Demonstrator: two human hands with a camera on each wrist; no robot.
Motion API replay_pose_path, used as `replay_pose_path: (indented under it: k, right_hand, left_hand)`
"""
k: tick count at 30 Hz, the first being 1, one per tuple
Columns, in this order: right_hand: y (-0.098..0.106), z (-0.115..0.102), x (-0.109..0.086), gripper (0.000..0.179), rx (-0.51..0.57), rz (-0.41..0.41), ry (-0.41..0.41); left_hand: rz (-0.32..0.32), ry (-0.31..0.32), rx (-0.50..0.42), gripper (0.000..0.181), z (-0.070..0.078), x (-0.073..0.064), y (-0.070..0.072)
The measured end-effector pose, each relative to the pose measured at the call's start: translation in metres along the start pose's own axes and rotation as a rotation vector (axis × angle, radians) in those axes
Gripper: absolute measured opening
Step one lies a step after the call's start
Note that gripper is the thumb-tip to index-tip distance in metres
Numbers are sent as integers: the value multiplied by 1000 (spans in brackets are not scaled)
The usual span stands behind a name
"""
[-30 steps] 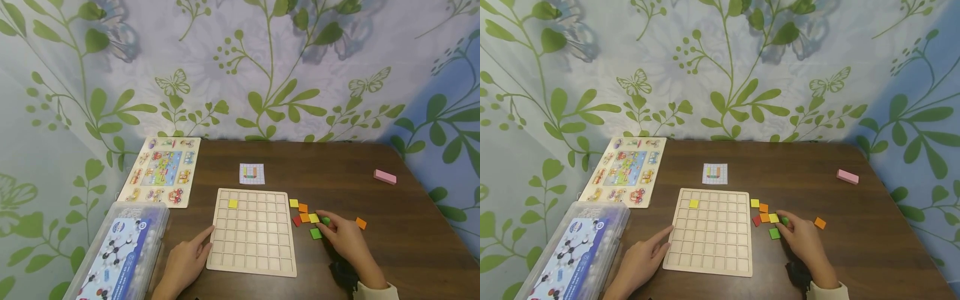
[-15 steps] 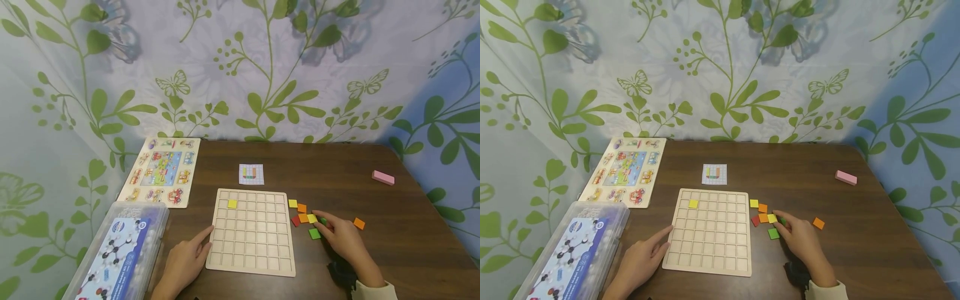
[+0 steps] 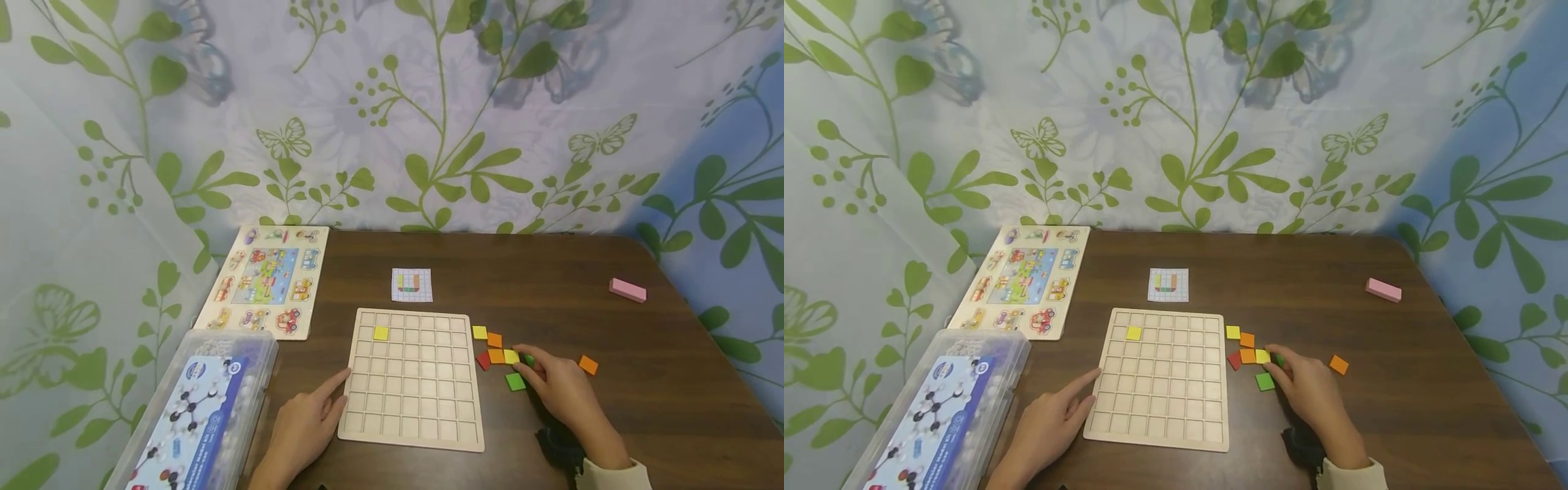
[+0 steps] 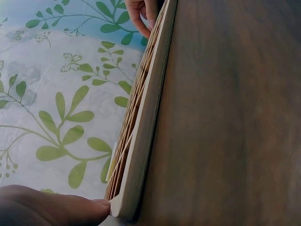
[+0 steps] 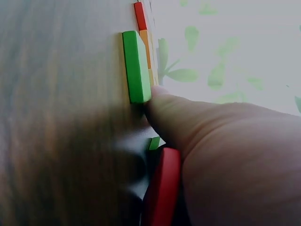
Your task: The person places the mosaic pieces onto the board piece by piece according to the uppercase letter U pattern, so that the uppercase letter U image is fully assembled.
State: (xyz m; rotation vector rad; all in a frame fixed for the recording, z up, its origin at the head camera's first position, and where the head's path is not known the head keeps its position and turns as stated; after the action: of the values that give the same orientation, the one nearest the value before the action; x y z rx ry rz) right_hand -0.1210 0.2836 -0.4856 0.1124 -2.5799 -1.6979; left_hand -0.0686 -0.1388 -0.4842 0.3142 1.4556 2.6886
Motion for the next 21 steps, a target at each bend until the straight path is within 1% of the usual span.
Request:
replay_pose_path:
  k: [3,7,11,17,21]
  right_hand:
    - [1,0,0,38,3,3,2]
    - [1,0,0,38,22,1,-9]
    - [3,-1,-1,38,34,18,-13]
    - [8,-3,-4,42,36,39,-46]
    - [9,-7,-4,41,41,44,-41]
  left_hand:
    - [-7,3,3,41,0,0,-1]
    - [-33,23,1,41,-1,0,-2]
    - [-47,44,1,41,-1,1,-2]
    - [-52,56,9,41,-2,1,-2]
    - [-49,56,6,40,-2,1,-2]
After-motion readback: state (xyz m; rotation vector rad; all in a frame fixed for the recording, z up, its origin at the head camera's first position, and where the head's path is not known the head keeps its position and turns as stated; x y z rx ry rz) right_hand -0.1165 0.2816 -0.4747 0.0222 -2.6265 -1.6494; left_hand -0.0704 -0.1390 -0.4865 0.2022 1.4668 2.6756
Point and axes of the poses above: each hand's wrist, its own x-axis towards the middle knuckle, its own y-axis out of the back of the hand, z = x × y, the point moved 3 cm from there along x, towards the middle knuckle
